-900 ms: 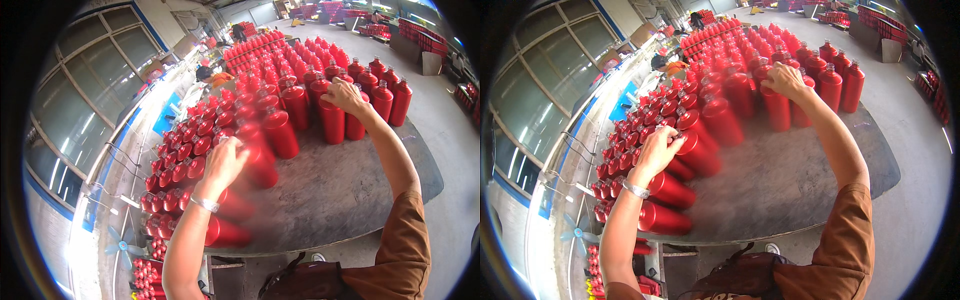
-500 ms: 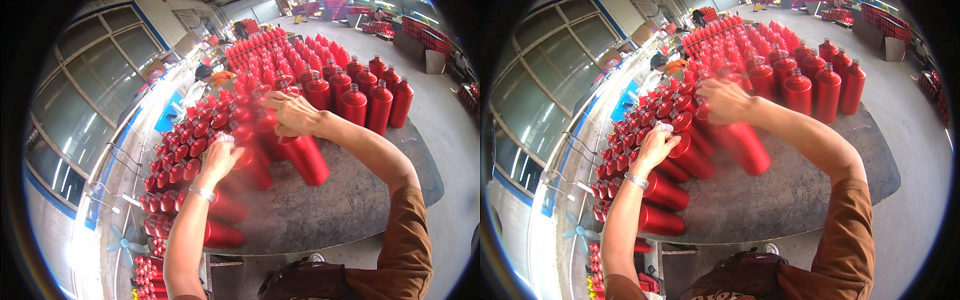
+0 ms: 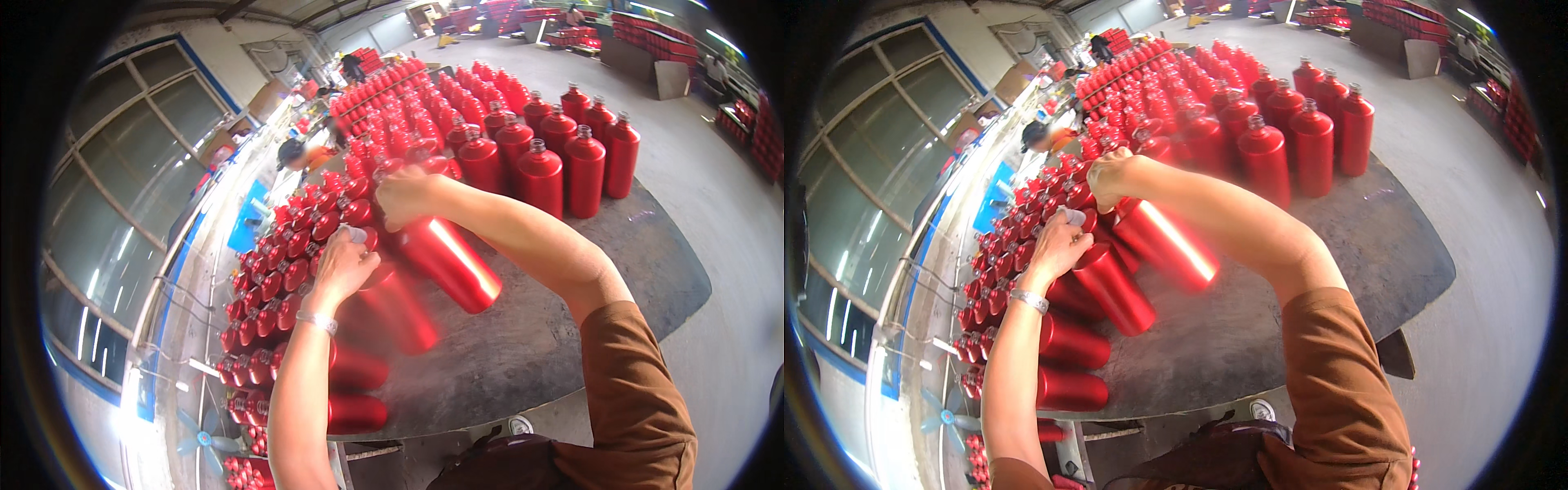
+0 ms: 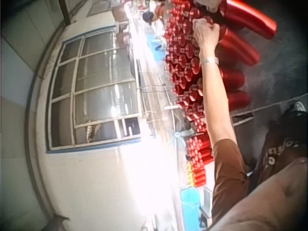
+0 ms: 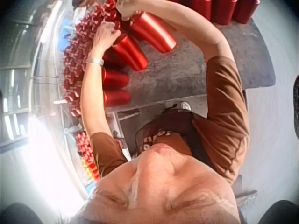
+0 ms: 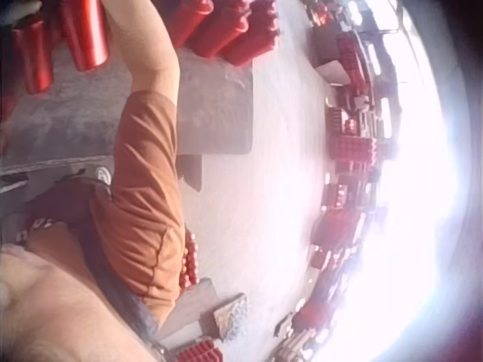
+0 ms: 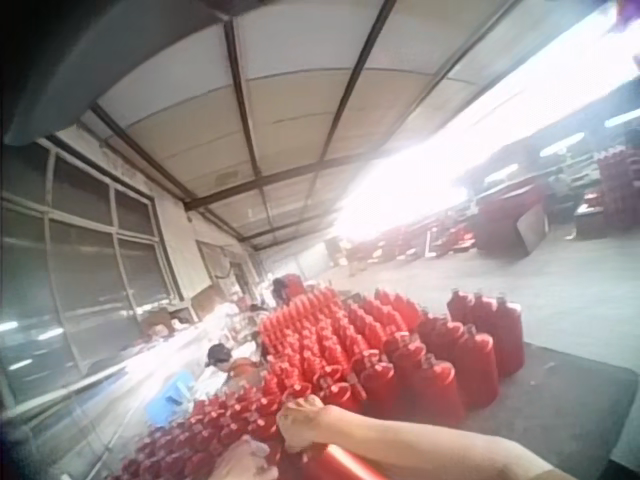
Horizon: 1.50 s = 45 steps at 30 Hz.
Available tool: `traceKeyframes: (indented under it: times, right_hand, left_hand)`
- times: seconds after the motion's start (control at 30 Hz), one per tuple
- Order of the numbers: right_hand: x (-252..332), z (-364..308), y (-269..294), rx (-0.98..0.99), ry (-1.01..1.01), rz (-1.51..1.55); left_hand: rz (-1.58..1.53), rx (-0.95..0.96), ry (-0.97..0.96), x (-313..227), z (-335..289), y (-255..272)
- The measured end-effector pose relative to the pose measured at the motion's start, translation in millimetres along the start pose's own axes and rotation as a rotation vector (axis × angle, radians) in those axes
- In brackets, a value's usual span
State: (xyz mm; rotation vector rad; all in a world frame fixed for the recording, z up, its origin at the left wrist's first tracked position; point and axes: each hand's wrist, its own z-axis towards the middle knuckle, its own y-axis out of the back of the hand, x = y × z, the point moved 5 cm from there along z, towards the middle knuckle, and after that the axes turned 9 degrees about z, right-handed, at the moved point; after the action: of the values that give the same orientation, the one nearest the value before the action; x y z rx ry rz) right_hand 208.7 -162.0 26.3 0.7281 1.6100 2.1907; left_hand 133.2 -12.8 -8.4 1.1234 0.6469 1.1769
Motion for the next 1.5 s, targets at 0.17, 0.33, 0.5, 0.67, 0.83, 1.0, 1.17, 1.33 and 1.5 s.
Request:
traceKeyframes:
  times: [0.17,0.33,0.5,0.67,0.83,1.0,1.17,1.33,1.5]
  right_hand:
    - [9.2,-26.2,-15.0,-0.054,0.091,-0.013]
    - [-29.0,-83.7,-12.7,-0.125,-0.11,0.03]
    - [-65.9,-135.3,15.4,-0.299,-0.077,0.014]
    - [-100.7,-151.1,30.6,-0.306,-0.131,0.084]
    - [-123.8,-156.1,21.4,-0.192,-0.249,0.051]
    - [-125.6,-145.5,27.2,-0.044,-0.295,0.023]
    - [-124.0,-117.0,38.9,0.266,-0.147,0.093]
    - [-136.2,-101.5,39.1,0.319,0.086,0.085]
    - [-152.8,-109.0,28.3,0.052,-0.065,-0.054]
  left_hand:
    - [0.148,0.139,0.098,-14.2,0.3,8.4]
    - [0.101,0.41,0.195,-18.4,-3.7,21.0]
    - [0.039,0.612,0.154,-23.8,-9.5,11.3]
    - [0.024,0.364,0.081,-42.2,-10.6,13.1]
    - [0.053,0.294,0.114,-64.4,-15.2,17.8]
    - [0.029,0.152,-0.017,-95.4,-31.5,41.9]
    - [-0.256,0.096,0.005,-119.6,-55.1,90.9]
    - [-0.511,0.016,0.145,-117.4,-86.4,153.8]
    - [-0.31,-0.074,0.36,-77.7,-155.5,231.2]
